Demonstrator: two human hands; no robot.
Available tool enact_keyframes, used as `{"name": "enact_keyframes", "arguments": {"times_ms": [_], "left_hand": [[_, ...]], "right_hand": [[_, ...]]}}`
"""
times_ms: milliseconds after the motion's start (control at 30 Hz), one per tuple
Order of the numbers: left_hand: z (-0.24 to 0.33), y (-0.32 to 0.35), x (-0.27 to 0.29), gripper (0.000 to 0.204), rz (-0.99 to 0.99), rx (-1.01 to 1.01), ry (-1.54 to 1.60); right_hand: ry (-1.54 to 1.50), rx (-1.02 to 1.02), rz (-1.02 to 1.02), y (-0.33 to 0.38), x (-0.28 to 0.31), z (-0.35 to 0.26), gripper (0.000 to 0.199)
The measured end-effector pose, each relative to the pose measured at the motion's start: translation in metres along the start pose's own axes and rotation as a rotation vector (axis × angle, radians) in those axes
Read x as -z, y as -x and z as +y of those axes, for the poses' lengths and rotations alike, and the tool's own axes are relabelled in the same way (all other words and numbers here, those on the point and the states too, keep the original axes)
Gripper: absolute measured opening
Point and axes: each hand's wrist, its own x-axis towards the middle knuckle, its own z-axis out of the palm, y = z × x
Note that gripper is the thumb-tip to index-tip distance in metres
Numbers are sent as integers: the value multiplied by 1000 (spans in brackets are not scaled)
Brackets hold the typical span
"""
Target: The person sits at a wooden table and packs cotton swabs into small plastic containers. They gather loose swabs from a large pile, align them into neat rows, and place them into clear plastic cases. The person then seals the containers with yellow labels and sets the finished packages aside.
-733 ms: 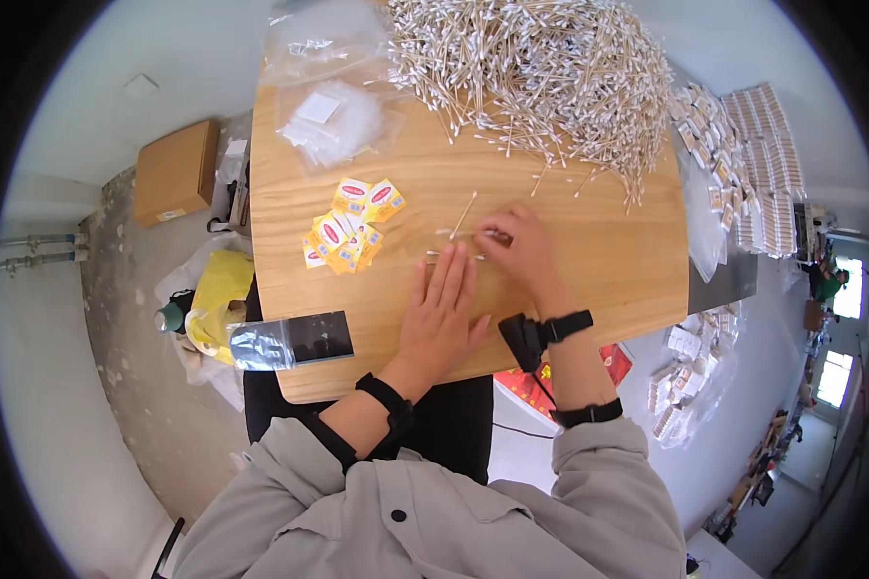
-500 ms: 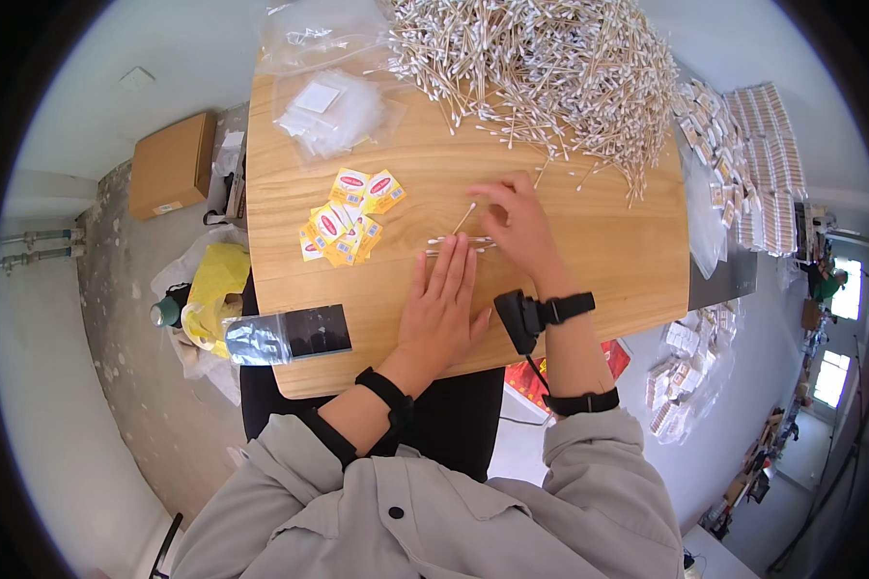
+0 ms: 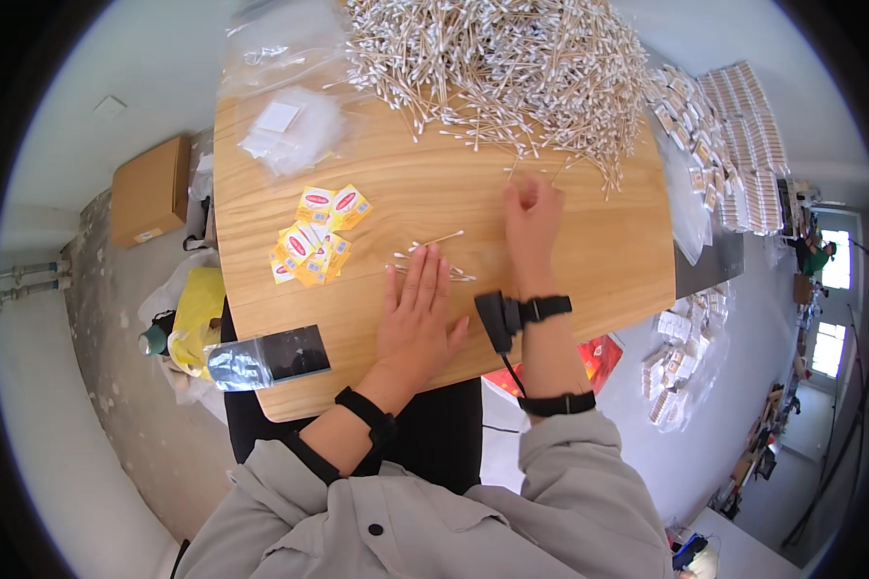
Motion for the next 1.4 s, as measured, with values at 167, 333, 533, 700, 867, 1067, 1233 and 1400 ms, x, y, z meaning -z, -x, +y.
{"name": "enact_keyframes", "arguments": {"times_ms": [167,333,533,700,867,1067,1233,1400], "left_hand": [[-2,1,2,80,5,-18,-35],[-2,1,3,80,5,-12,-20],[-4,1,3,80,21,-13,11],[-3,1,4,80,19,-23,44],[-3,0,6,80,23,0,75],[-4,0,8,81,18,-6,71],[-4,1,5,81,56,-10,76],[-1,1,8,84,49,-37,54]], "right_hand": [[346,-52,59,-36,-4,-14,23],[112,-7,-223,-6,6,-12,11],[-210,278,-339,11,6,-29,11],[-39,70,-136,-53,-20,-21,16],[81,224,-102,-56,-29,-15,20],[-54,167,-238,5,-10,-31,24],[-42,317,-188,12,-6,-33,21],[-299,163,-508,20,-3,-38,15]]}}
